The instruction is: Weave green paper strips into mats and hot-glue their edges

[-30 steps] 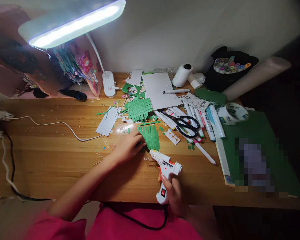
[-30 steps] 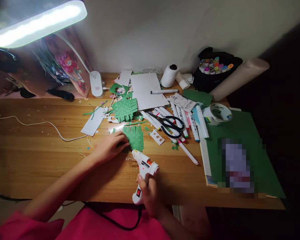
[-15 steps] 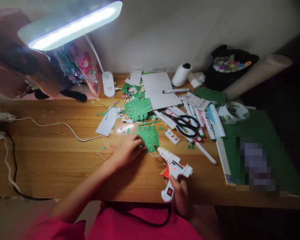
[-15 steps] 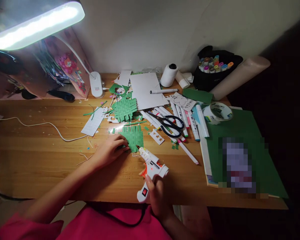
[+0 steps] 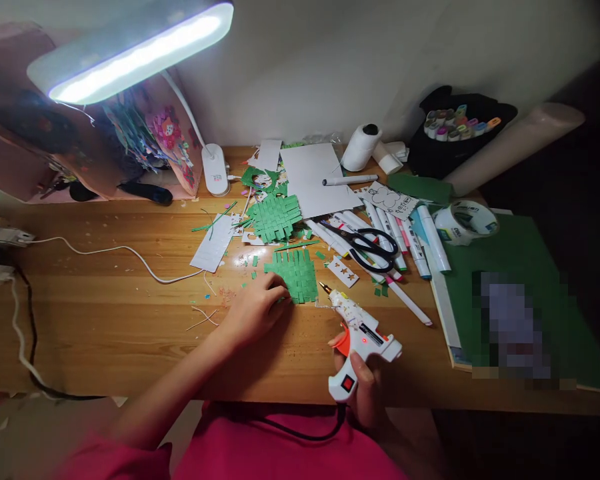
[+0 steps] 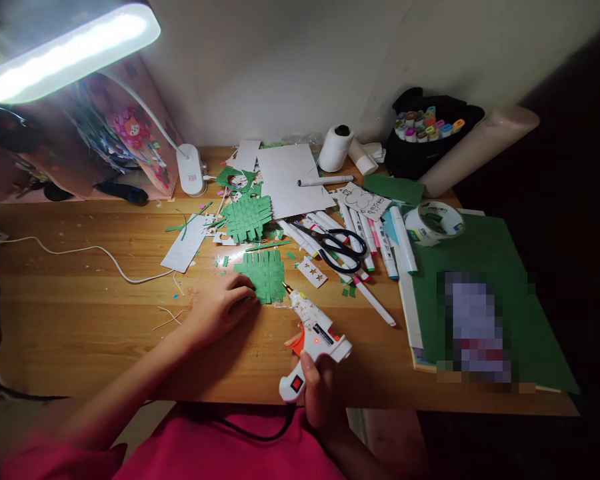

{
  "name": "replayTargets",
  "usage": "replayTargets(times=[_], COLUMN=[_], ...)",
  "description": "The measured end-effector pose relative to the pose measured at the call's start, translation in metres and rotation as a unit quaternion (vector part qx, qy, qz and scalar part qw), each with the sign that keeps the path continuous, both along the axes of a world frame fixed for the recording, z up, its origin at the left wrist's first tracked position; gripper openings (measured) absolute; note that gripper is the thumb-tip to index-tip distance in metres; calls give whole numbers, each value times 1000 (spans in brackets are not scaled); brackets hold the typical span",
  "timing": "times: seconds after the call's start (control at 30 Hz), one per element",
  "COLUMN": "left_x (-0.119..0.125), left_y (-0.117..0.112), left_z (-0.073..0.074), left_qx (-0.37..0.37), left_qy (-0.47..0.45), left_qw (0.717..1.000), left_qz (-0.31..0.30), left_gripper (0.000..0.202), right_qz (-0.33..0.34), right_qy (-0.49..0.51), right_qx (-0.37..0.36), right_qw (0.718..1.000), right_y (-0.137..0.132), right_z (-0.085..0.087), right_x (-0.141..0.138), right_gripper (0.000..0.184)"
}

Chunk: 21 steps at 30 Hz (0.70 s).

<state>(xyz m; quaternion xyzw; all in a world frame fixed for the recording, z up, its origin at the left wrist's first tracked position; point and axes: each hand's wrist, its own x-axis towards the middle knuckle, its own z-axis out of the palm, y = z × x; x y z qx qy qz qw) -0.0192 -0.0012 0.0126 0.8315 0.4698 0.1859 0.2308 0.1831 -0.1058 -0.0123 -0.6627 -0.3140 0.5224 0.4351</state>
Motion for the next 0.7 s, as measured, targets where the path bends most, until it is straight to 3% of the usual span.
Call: replayTargets(times=[0.33, 0.53, 0.7], left_x=[18, 18, 17], left_y=[12, 21, 28], left_z=[8, 10, 14], left_qx=[31, -41, -65], left_qy=[130, 58, 39], left_qw=[991, 997, 997], left_qz=[-22, -23, -16], left_gripper=[23, 13, 14], right_qz=[-29, -31, 27], right_qy=[-34, -38, -38], right_qx=[-35, -55, -62], right_qw=[998, 997, 997], right_y=[1, -2, -1], right_z=[-5, 2, 10], right_x=[5, 3, 2], right_gripper=[31, 34, 34])
